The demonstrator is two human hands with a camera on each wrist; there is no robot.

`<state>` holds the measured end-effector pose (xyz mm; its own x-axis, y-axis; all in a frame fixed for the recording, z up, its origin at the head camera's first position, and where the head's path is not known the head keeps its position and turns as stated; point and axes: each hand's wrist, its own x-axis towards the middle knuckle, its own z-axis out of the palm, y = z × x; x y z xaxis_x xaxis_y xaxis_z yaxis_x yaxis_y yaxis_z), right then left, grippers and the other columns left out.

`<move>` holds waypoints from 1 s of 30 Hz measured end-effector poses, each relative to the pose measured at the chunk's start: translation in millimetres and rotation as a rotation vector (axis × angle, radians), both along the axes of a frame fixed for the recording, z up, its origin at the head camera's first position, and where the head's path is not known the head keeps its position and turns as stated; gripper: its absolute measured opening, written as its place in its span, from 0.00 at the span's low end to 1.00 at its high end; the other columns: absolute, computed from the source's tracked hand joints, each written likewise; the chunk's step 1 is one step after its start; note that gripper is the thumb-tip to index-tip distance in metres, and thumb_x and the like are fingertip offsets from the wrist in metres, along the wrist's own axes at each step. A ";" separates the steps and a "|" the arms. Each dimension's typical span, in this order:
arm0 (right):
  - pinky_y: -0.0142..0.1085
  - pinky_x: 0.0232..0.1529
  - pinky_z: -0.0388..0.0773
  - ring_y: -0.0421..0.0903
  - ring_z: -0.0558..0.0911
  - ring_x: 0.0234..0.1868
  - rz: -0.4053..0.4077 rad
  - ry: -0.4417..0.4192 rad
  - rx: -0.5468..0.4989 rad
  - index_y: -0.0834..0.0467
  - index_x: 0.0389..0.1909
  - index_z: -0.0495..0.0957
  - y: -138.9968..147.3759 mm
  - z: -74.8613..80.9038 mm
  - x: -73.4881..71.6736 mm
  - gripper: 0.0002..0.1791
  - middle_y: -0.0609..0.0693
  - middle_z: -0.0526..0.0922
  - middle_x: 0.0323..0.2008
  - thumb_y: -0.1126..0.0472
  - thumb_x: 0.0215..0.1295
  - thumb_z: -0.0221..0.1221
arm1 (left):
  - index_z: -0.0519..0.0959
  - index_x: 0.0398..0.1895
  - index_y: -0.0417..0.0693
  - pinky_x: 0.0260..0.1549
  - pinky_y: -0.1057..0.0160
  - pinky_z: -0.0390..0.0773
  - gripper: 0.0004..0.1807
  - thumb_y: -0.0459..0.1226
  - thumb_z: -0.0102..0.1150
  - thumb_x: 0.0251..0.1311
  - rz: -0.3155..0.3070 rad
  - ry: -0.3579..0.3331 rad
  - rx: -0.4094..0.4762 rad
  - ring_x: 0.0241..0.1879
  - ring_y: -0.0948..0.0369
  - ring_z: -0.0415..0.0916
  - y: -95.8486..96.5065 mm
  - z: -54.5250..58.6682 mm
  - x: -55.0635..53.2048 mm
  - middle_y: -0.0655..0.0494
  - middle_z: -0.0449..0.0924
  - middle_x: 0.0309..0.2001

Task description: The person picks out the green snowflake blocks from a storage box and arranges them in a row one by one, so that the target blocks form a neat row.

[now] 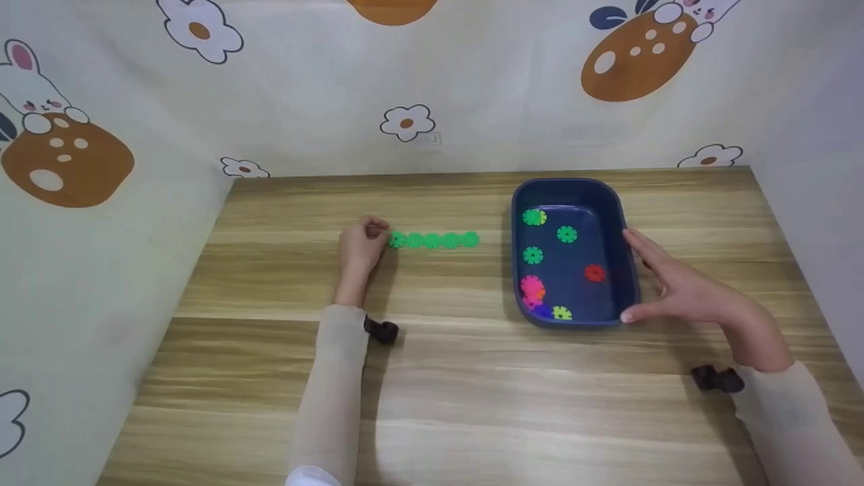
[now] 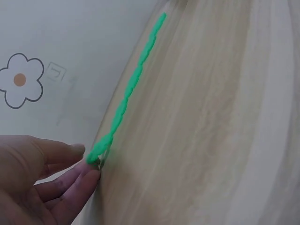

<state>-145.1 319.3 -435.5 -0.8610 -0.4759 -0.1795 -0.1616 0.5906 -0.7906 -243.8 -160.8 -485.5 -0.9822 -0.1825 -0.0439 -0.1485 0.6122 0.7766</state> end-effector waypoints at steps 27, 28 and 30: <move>0.70 0.70 0.46 0.69 0.39 0.78 0.004 0.008 -0.006 0.55 0.80 0.34 -0.2 -0.2 -1.2 0.71 0.64 0.33 0.80 0.57 0.46 0.78 | 0.79 0.53 0.37 0.44 0.64 0.85 0.14 0.35 0.59 0.68 -0.081 0.036 0.230 0.45 0.55 0.83 35.4 55.6 -0.1 0.45 0.83 0.49; 0.70 0.70 0.46 0.69 0.39 0.78 0.003 0.006 -0.010 0.55 0.80 0.34 -0.1 -0.4 -1.1 0.71 0.64 0.33 0.80 0.58 0.46 0.78 | 0.79 0.53 0.36 0.44 0.64 0.85 0.14 0.35 0.59 0.68 -0.088 0.041 0.242 0.45 0.56 0.82 38.7 57.1 -0.3 0.45 0.83 0.49; 0.70 0.70 0.46 0.69 0.39 0.78 0.002 0.004 -0.014 0.56 0.80 0.34 0.0 -0.6 -1.0 0.71 0.64 0.33 0.80 0.58 0.46 0.78 | 0.80 0.52 0.36 0.44 0.64 0.85 0.14 0.34 0.59 0.67 -0.103 0.058 0.256 0.43 0.56 0.82 45.6 60.0 -0.6 0.44 0.83 0.48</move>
<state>-146.0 319.3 -436.1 -0.8606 -0.4804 -0.1691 -0.1665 0.5793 -0.7979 -244.4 -115.3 -425.5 -0.9972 -0.0720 -0.0192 -0.0468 0.4046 0.9133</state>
